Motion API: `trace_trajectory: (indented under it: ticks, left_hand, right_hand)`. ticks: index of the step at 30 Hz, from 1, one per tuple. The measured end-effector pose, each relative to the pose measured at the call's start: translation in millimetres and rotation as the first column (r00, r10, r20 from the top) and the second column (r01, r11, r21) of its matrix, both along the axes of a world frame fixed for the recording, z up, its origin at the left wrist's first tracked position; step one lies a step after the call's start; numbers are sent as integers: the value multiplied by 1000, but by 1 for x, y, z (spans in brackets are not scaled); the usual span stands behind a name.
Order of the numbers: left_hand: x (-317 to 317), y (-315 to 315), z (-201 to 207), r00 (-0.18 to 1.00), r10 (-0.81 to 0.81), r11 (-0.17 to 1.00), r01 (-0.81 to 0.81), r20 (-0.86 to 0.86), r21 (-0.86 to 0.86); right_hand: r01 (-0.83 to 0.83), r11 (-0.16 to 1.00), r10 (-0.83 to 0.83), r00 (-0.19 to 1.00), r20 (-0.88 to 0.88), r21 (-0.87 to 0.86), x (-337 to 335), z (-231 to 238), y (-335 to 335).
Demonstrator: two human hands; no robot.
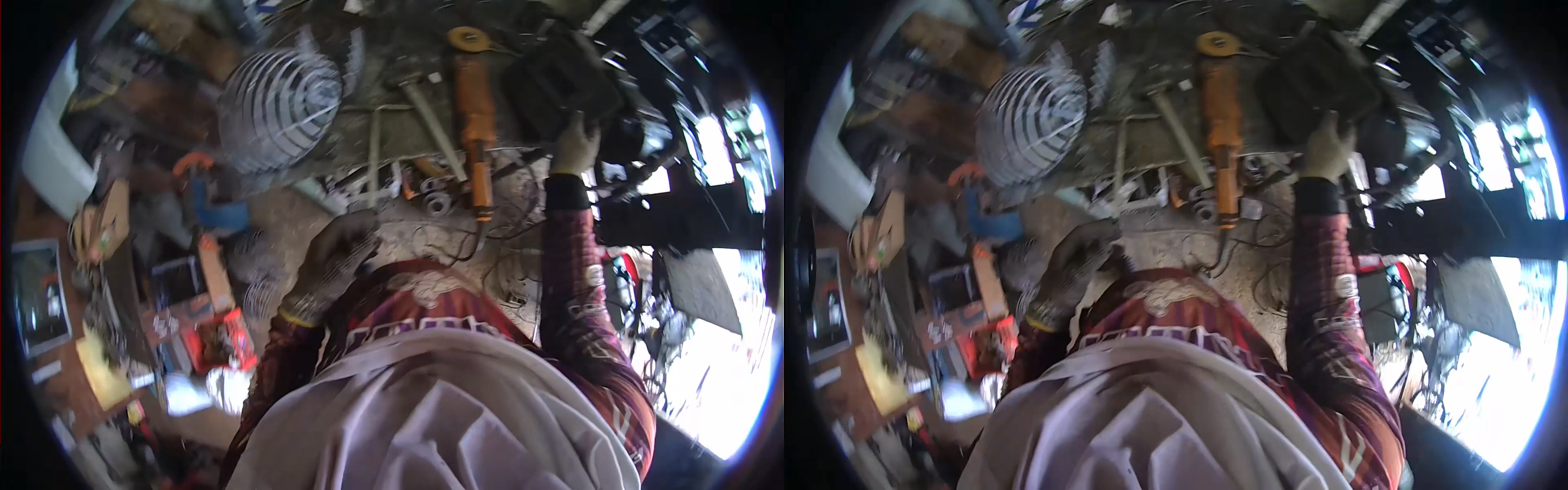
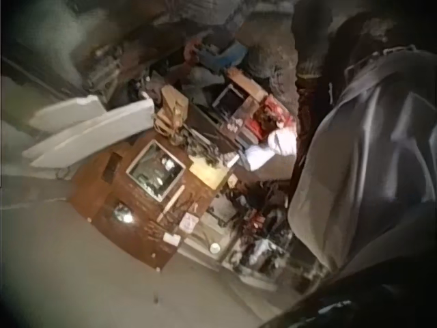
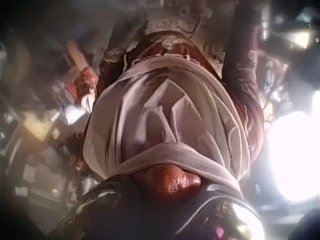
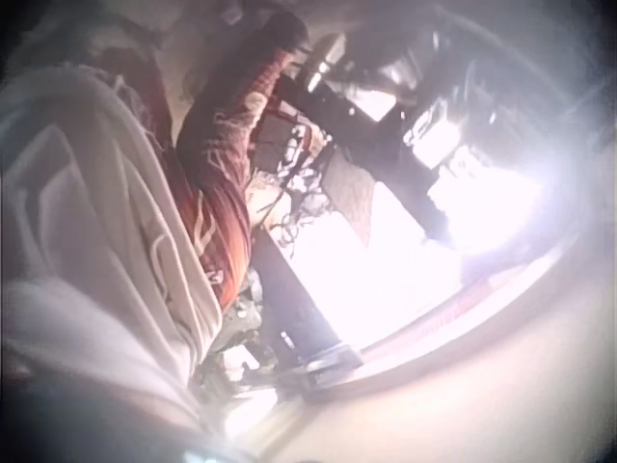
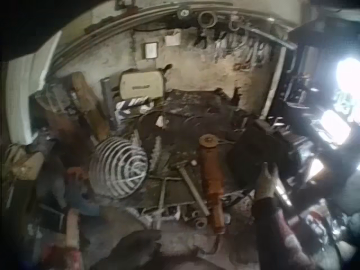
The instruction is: The person uses a hand grinder to smooth the edges and welds of a metal wire basket frame, rotating the object to reach different sections.
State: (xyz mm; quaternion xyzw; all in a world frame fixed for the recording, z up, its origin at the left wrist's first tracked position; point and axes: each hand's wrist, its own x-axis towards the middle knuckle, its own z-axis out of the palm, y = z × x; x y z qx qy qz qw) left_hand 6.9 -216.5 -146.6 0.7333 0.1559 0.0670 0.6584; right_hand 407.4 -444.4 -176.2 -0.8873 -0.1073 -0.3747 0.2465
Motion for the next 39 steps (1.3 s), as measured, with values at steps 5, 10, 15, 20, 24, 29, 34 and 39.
trace_trajectory:
  ticks: [5,10,15,20,24,29,34,39]
  left_hand:
    - [-17,-7,4,982,163,980,-172,-92,-96]
    - [-27,0,0,958,286,941,-286,-27,-179]
    - [-26,39,4,949,314,906,-308,-26,-292]
    - [-16,91,26,778,588,803,-530,219,-275]
    - [-13,136,34,675,635,753,-650,376,-105]
    - [-3,135,39,732,595,799,-582,333,-150]
    - [-17,116,10,929,235,965,-189,287,-180]
    - [-5,92,13,941,-65,994,32,333,103]
  right_hand:
    - [93,893,181,821,-542,440,-7,9,11]
    - [224,906,92,725,-682,360,-10,4,-5]
    - [108,768,259,849,-461,631,-99,-8,-7]
    - [-73,770,627,269,-731,634,-140,-31,-11]
    - [315,505,862,-142,-486,804,-145,-13,10]
    - [324,541,841,-209,-499,776,-116,-23,5]
    - [196,643,765,-136,-629,740,-134,2,26]
    - [156,724,681,-9,-732,672,-145,24,28]
